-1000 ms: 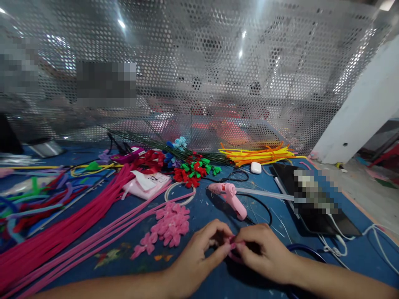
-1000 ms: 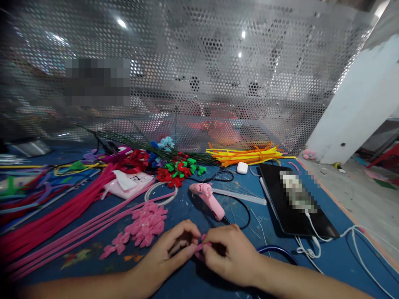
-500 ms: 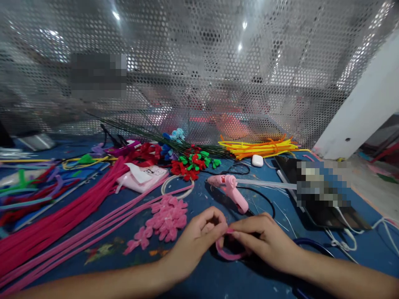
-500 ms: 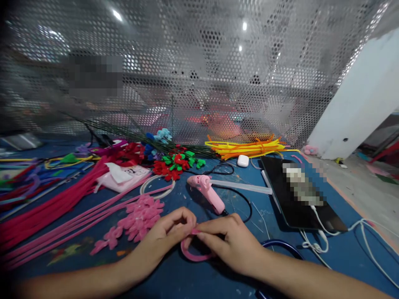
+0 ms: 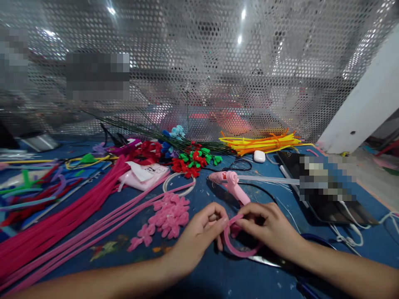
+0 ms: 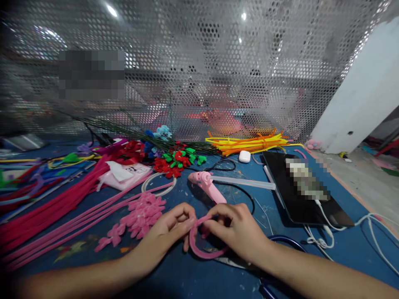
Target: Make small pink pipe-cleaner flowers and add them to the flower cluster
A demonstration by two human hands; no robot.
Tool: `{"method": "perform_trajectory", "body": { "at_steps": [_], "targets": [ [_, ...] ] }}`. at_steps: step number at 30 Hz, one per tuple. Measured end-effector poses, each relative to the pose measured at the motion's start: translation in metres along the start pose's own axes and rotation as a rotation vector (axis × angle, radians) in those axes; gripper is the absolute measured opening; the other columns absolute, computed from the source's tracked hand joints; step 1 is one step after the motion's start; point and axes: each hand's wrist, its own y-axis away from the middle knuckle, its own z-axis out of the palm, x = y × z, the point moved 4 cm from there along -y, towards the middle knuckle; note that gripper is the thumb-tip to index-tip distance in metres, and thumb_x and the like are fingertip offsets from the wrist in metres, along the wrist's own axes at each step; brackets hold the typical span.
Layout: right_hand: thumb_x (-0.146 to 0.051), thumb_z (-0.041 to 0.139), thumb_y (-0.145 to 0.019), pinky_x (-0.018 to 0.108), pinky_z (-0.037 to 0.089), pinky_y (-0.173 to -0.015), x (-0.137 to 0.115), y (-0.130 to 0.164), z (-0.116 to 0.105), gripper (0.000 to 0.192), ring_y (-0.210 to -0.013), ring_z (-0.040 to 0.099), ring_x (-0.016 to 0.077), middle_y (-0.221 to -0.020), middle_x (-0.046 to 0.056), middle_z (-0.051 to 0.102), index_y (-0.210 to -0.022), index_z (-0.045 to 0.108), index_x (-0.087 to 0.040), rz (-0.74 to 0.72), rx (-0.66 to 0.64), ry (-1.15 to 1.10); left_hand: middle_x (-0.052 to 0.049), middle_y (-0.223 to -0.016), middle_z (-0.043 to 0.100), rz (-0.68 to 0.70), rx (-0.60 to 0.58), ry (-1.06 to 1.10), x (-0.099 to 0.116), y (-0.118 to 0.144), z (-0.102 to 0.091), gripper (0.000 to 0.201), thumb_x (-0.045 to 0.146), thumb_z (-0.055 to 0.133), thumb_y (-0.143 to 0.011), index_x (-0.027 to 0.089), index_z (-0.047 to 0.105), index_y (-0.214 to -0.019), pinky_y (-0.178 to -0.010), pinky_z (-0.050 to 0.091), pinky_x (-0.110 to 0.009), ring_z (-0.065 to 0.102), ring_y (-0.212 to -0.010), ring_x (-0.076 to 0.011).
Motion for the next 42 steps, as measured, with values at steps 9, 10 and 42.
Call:
{"method": "perform_trajectory", "body": {
  "at_steps": [9, 10, 42],
  "targets": [
    [-0.031, 0.059, -0.084, 0.018, 0.034, -0.048, 0.000, 0.001, 0.002, 0.014, -0.048, 0.045, 0.0063, -0.055, -0.006, 0.054, -0.085, 0.065, -0.018, -0.018, -0.030, 0.035, 0.004, -0.061, 0.053, -0.020, 0.023, 0.087, -0.004, -0.003, -0.002, 0.024, 0.040, 0.054, -0.084, 0.017, 0.047, -0.082, -0.054, 0.039, -0.022, 0.050, -0.054, -0.0090],
    [-0.033, 0.059, -0.085, 0.018, 0.034, -0.049, -0.001, 0.002, 0.003, 0.016, -0.049, 0.046, 0.0064, -0.057, -0.005, 0.056, -0.083, 0.065, -0.018, -0.026, -0.068, 0.056, 0.004, -0.062, 0.053, -0.020, 0.030, 0.078, -0.004, -0.003, -0.003, 0.023, 0.038, 0.055, -0.084, 0.016, 0.047, -0.080, -0.054, 0.039, -0.022, 0.050, -0.054, -0.0085],
    [-0.028, 0.041, -0.095, 0.029, 0.032, -0.063, -0.021, 0.017, 0.017, 0.023, -0.065, 0.048, 0.0137, -0.071, -0.001, 0.060, -0.082, 0.057, -0.019, -0.628, -0.079, 0.689, -0.001, -0.078, 0.057, -0.005, 0.062, -0.031, -0.007, -0.004, -0.007, 0.030, 0.031, 0.055, -0.084, 0.014, 0.063, -0.107, -0.059, 0.041, -0.023, 0.050, -0.060, -0.0099]
  ]
}}
